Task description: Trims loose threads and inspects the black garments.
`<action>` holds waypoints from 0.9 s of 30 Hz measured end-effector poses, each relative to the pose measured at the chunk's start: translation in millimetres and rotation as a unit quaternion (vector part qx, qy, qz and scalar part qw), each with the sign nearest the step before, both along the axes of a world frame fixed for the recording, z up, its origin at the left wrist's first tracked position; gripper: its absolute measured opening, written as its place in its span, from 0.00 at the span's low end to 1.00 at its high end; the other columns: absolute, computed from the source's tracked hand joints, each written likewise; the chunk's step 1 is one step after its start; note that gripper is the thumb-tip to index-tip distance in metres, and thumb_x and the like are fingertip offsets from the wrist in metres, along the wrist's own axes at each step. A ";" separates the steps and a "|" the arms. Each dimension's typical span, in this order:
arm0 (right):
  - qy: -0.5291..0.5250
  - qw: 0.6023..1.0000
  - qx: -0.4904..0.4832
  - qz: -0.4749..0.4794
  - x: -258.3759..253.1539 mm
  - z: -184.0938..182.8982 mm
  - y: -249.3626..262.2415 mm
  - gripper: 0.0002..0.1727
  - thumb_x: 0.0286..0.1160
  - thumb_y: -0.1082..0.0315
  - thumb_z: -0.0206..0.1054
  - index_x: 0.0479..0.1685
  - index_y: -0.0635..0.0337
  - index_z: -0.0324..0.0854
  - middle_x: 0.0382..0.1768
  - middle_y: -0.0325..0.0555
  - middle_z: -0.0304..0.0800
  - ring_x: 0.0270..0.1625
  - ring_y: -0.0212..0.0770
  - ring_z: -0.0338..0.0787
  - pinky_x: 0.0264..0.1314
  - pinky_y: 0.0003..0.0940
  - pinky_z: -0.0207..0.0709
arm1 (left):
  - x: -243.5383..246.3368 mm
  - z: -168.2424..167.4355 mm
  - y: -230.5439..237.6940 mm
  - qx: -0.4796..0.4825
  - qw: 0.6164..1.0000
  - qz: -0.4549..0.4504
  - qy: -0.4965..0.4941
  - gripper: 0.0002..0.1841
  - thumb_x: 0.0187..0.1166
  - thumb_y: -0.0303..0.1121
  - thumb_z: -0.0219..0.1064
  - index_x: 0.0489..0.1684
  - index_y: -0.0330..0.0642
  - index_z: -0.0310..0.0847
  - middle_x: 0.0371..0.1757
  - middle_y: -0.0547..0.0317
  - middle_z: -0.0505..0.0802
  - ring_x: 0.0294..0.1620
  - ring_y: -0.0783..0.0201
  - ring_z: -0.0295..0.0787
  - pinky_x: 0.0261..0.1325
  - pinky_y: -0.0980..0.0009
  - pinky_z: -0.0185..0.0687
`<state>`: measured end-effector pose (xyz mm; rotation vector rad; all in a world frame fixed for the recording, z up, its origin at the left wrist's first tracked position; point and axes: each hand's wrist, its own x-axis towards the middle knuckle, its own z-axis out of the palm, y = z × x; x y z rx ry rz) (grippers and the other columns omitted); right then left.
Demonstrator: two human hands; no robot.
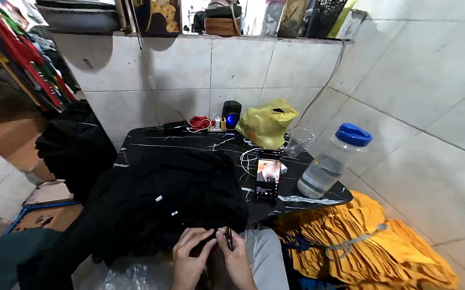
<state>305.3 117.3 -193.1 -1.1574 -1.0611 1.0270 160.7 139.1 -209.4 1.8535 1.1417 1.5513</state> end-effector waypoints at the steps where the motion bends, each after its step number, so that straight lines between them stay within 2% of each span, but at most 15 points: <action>1: -0.006 1.000 0.004 0.009 0.4 -0.3 -0.4 0.08 0.84 0.71 0.63 0.43 0.63 0.87 0.29 0.35 0.86 0.27 0.24 0.80 0.32 0.20 0.76 | 3.0 -3.7 -0.8 0.023 0.999 0.021 -0.010 0.09 0.67 0.38 0.82 0.43 0.53 0.99 0.46 0.68 0.97 0.52 0.69 0.92 0.61 0.71 0.89; 4: -0.034 0.999 0.012 0.014 3.8 -1.5 -1.0 0.08 0.83 0.70 0.64 0.41 0.63 0.87 0.28 0.35 0.85 0.28 0.23 0.80 0.34 0.19 0.75 | 7.0 -7.4 -3.5 0.077 0.996 0.044 -0.017 0.03 0.69 0.32 0.79 0.36 0.50 0.99 0.41 0.68 0.98 0.48 0.69 0.94 0.60 0.72 0.89; 7: -0.032 0.998 0.032 -0.034 4.7 -2.0 0.2 0.08 0.81 0.71 0.65 0.41 0.64 0.89 0.33 0.37 0.91 0.36 0.24 0.86 0.44 0.20 0.81 | 4.1 -7.7 -3.2 0.083 0.996 0.028 0.015 0.03 0.74 0.32 0.74 0.33 0.47 0.95 0.37 0.67 0.95 0.45 0.73 0.91 0.56 0.77 0.87; 8: -0.003 0.998 0.030 -0.053 4.2 -1.9 0.9 0.07 0.81 0.72 0.66 0.41 0.65 0.89 0.32 0.38 0.90 0.33 0.24 0.85 0.40 0.19 0.80 | 0.0 -9.3 -3.3 0.066 0.997 0.007 0.038 0.05 0.76 0.33 0.73 0.34 0.47 0.94 0.37 0.67 0.94 0.45 0.74 0.90 0.56 0.78 0.87; 9: 0.043 0.997 0.018 -0.067 3.1 -1.7 2.0 0.07 0.80 0.72 0.67 0.43 0.66 0.89 0.28 0.37 0.88 0.26 0.23 0.81 0.31 0.18 0.76 | -5.3 -11.6 -3.9 0.042 0.997 -0.019 0.056 0.06 0.77 0.35 0.72 0.35 0.47 0.94 0.37 0.67 0.94 0.45 0.74 0.90 0.56 0.78 0.87; 11: 0.160 0.985 -0.025 -0.056 -0.5 2.1 4.4 0.06 0.82 0.71 0.65 0.45 0.64 0.86 0.15 0.33 0.73 0.12 0.22 0.64 0.14 0.18 0.60 | -17.2 -10.7 -6.9 -0.008 0.997 -0.057 0.052 0.06 0.78 0.33 0.72 0.37 0.43 0.94 0.39 0.66 0.96 0.43 0.76 0.92 0.52 0.79 0.89; 14: 0.217 0.975 -0.054 -0.011 -8.0 9.9 5.0 0.06 0.87 0.69 0.59 0.48 0.58 0.81 0.11 0.29 0.64 0.10 0.22 0.60 0.12 0.18 0.57 | -32.2 6.7 -14.1 -0.036 0.999 0.004 0.013 0.09 0.83 0.28 0.64 0.43 0.37 0.92 0.34 0.64 0.95 0.31 0.76 0.90 0.38 0.78 0.90; 16: 0.133 0.991 -0.024 -0.018 -15.9 13.0 6.0 0.06 0.83 0.68 0.65 0.48 0.61 0.82 0.18 0.32 0.72 0.16 0.23 0.69 0.19 0.19 0.65 | -45.0 15.7 -13.9 -0.042 0.987 0.114 0.105 0.13 0.88 0.36 0.60 0.48 0.43 0.93 0.37 0.64 0.95 0.38 0.70 0.90 0.49 0.69 0.87; 17: 0.060 0.998 0.009 -0.029 -19.5 14.7 6.8 0.10 0.77 0.66 0.73 0.48 0.62 0.85 0.27 0.35 0.84 0.24 0.25 0.79 0.26 0.20 0.75 | -51.1 17.7 -12.5 -0.051 0.969 0.167 0.174 0.15 0.87 0.39 0.60 0.50 0.44 0.94 0.43 0.57 0.96 0.45 0.59 0.92 0.56 0.58 0.86; 18: -0.009 0.999 0.033 -0.038 -23.9 15.7 8.6 0.14 0.71 0.64 0.78 0.48 0.63 0.86 0.34 0.37 0.88 0.28 0.26 0.83 0.29 0.21 0.78 | -55.6 17.1 -10.1 -0.058 0.950 0.206 0.229 0.17 0.86 0.41 0.62 0.52 0.41 0.94 0.45 0.46 0.95 0.49 0.45 0.92 0.60 0.44 0.84; 19: -0.086 0.994 0.054 -0.051 -27.3 14.8 10.2 0.15 0.69 0.63 0.80 0.48 0.62 0.86 0.37 0.39 0.90 0.33 0.27 0.86 0.33 0.21 0.80 | -58.5 13.8 -7.2 -0.053 0.933 0.239 0.265 0.18 0.84 0.43 0.63 0.53 0.37 0.92 0.47 0.38 0.92 0.50 0.35 0.89 0.59 0.37 0.80; 21: -0.273 0.950 0.111 -0.107 -30.5 10.0 14.9 0.12 0.66 0.63 0.78 0.44 0.58 0.88 0.33 0.37 0.92 0.33 0.29 0.90 0.36 0.26 0.87 | -61.5 9.6 -1.8 -0.033 0.905 0.293 0.307 0.21 0.82 0.44 0.61 0.56 0.36 0.87 0.52 0.33 0.90 0.54 0.31 0.85 0.58 0.33 0.72; 24: -0.460 0.863 0.146 -0.152 -26.2 9.5 16.5 0.15 0.48 0.72 0.74 0.40 0.52 0.90 0.24 0.36 0.91 0.23 0.36 0.90 0.22 0.38 0.83 | -75.4 10.2 7.7 0.010 0.887 0.326 0.327 0.19 0.75 0.37 0.59 0.55 0.37 0.88 0.55 0.34 0.89 0.56 0.31 0.85 0.52 0.33 0.71; 26: -0.523 0.841 0.092 -0.107 -23.3 16.4 12.3 0.24 0.48 0.74 0.75 0.52 0.49 0.92 0.27 0.42 0.93 0.24 0.45 0.92 0.23 0.48 0.84 | -87.2 16.0 12.6 0.016 0.888 0.309 0.339 0.19 0.69 0.30 0.62 0.57 0.37 0.88 0.56 0.33 0.89 0.56 0.31 0.85 0.48 0.36 0.75; 27: -0.545 0.834 0.045 -0.070 -22.4 22.0 10.2 0.29 0.52 0.73 0.74 0.62 0.45 0.91 0.31 0.46 0.94 0.26 0.49 0.93 0.25 0.51 0.85 | -93.3 20.7 14.5 0.010 0.890 0.294 0.347 0.20 0.64 0.25 0.65 0.58 0.36 0.87 0.57 0.31 0.88 0.57 0.29 0.85 0.47 0.36 0.77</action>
